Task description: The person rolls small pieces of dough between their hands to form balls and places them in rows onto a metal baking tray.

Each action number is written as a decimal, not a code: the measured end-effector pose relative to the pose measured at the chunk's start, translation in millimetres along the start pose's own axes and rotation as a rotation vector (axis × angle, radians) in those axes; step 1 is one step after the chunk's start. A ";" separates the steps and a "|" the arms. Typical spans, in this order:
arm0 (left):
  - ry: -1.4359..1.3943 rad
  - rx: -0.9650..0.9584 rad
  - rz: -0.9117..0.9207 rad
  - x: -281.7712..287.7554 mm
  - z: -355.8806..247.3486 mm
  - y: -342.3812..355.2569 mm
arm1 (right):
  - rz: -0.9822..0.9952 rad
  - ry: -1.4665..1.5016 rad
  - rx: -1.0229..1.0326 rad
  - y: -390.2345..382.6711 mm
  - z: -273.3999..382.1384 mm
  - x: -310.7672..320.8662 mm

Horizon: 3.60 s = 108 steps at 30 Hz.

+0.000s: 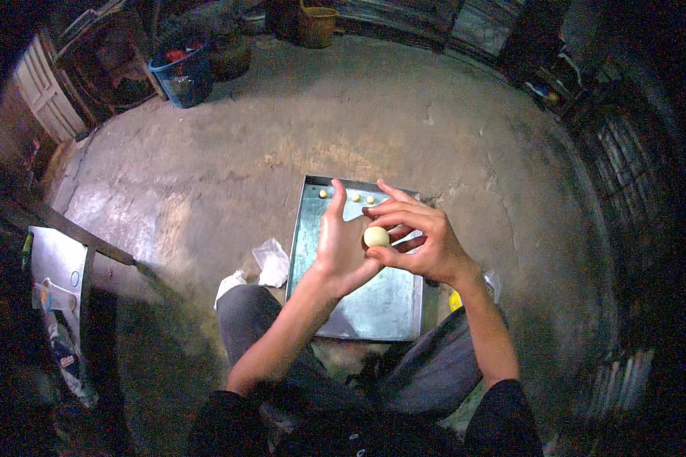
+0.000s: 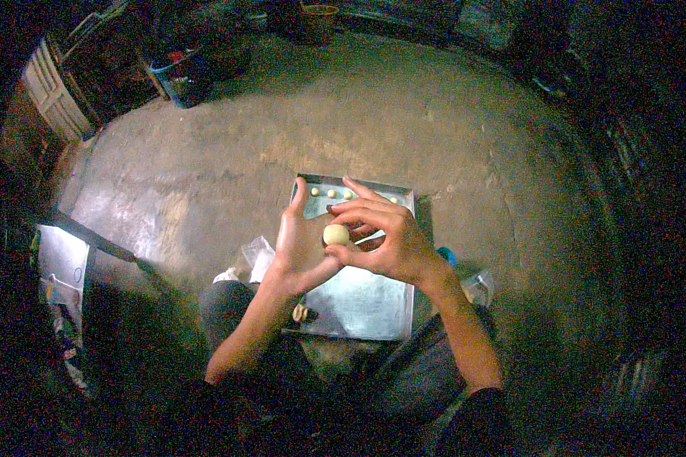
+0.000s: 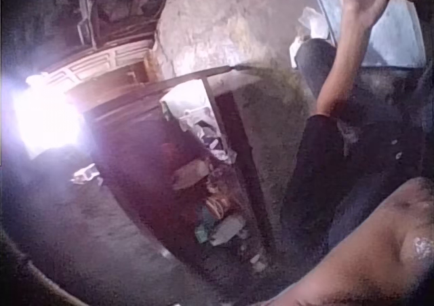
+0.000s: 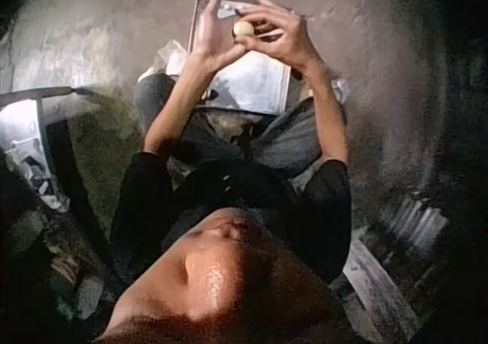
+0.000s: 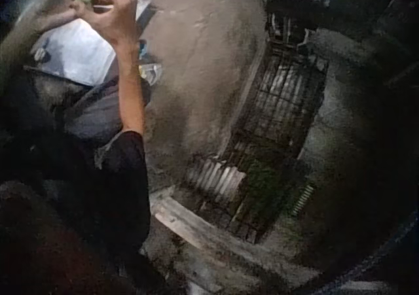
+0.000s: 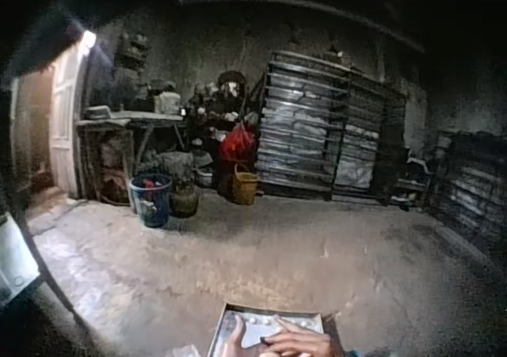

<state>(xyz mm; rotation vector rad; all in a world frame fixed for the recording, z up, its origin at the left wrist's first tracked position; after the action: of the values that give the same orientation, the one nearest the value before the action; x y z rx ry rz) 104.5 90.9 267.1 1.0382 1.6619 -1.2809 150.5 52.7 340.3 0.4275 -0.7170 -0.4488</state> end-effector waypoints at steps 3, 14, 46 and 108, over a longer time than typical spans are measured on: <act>0.067 -0.059 -0.137 2.4 -9.2 -4.8 | 0.054 -0.082 0.093 19.8 9.0 7.6; 0.952 -1.569 -0.697 137.2 -163.9 -258.4 | 0.112 -0.508 0.155 33.7 -147.0 46.1; 1.309 -1.102 -1.148 139.1 -85.7 -417.7 | -0.029 -0.492 0.091 -48.7 -435.2 -145.0; 1.438 -0.962 -0.925 124.2 -73.0 -403.7 | -0.025 -0.481 0.149 -47.3 -433.1 -135.9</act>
<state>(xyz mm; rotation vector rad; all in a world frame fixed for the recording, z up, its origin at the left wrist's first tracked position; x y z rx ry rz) -321.8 115.7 304.0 0.4356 3.5306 0.3003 352.8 179.4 -48.6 0.4737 -1.2169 -0.5299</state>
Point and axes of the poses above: each hand's wrist, its own y-axis towards the middle knuckle, its own x-axis out of the back of the hand, z = x × y, the point moved 9 cm from there along y, towards the middle knuckle, and after that the axes turned 13 degrees about -z, right-handed, at the moved point
